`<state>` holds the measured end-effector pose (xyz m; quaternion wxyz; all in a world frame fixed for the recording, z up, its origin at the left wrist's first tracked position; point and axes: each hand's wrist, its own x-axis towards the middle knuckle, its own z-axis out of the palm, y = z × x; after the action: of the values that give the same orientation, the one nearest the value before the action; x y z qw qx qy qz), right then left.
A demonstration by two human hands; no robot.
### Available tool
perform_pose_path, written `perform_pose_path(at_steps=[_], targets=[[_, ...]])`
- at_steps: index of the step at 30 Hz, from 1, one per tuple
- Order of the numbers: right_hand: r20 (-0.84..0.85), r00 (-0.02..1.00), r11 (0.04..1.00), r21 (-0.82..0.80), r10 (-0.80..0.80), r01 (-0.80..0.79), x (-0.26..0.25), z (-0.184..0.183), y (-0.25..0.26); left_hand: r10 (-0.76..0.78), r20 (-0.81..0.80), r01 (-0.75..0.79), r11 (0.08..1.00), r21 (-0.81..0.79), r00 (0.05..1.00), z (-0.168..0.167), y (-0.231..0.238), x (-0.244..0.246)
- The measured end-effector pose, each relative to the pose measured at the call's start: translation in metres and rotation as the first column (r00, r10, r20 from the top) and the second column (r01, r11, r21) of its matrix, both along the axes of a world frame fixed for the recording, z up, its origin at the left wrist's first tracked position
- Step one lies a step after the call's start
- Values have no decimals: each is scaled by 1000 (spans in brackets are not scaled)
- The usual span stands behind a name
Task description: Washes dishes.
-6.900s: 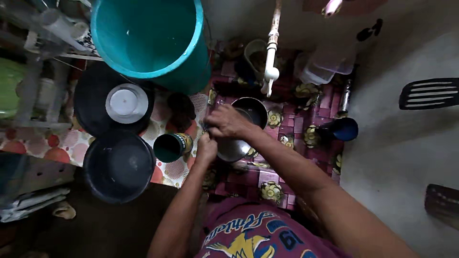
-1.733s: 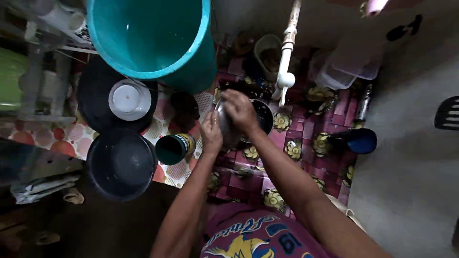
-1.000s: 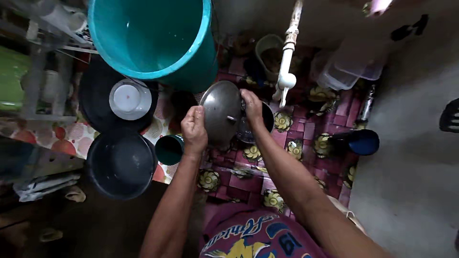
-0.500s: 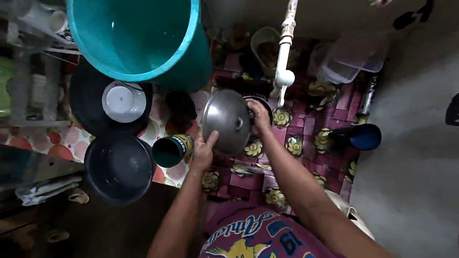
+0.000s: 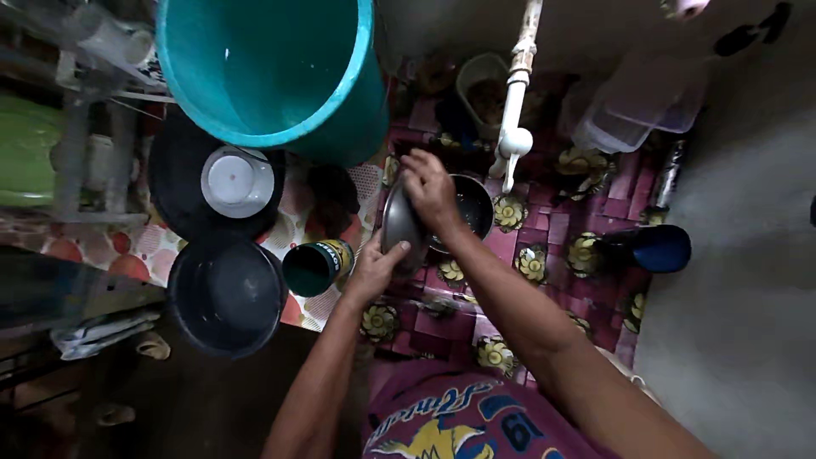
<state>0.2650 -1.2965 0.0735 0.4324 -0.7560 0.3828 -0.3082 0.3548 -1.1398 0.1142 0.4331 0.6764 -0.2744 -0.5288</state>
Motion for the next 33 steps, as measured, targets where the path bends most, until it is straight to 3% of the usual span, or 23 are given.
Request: perform_pose_path(at_steps=[2,4,7,9,11,13,15,16,19,22,24,26,29,32,33], targets=[[1,990,979,-146,143,-141,1,24,35,0,33,1,999,-37,999,-2,1,4],[68,977,954,-240,200,-178,5,24,40,-35,74,40,997,-63,997,4,3,9],[155,984,990,95,85,-100,5,1,-15,-80,-3,79,993,-83,997,13,8,9],[198,980,928,368,-13,-62,-2,-26,-38,-22,-72,11,989,-151,997,15,12,4],[222,954,824,565,-201,42,-10,-51,-29,75,-96,-94,974,-207,993,10,9,0],[153,891,619,768,-429,166,-16,-58,7,159,-87,-175,957,-233,983,0,4,-4],[57,878,501,838,-476,217,-24,-48,54,224,-72,-235,938,-256,972,-18,-1,-10],[32,892,530,814,-450,238,-23,-47,70,254,-55,-259,931,-255,966,-26,-6,-10],[-39,983,766,622,-179,165,-26,-30,97,316,-53,-320,928,-194,947,-36,-15,-8],[-134,989,884,451,-66,120,-43,-41,67,359,-195,-390,908,-153,913,-28,-18,2],[-325,945,919,356,-49,170,-54,-76,25,384,-292,-433,892,-128,876,-22,-15,6],[-567,823,927,328,40,180,-62,-119,-9,399,-356,-460,882,-104,845,-24,-10,7],[-688,726,950,228,3,212,-58,-153,-8,451,-428,-518,854,-48,783,-34,-1,3],[-660,650,926,285,377,-248,-48,-157,8,479,-449,-541,841,-10,754,-35,7,5],[-641,647,910,252,412,-330,-54,-164,2,482,-452,-544,839,-7,750,-34,9,5]])
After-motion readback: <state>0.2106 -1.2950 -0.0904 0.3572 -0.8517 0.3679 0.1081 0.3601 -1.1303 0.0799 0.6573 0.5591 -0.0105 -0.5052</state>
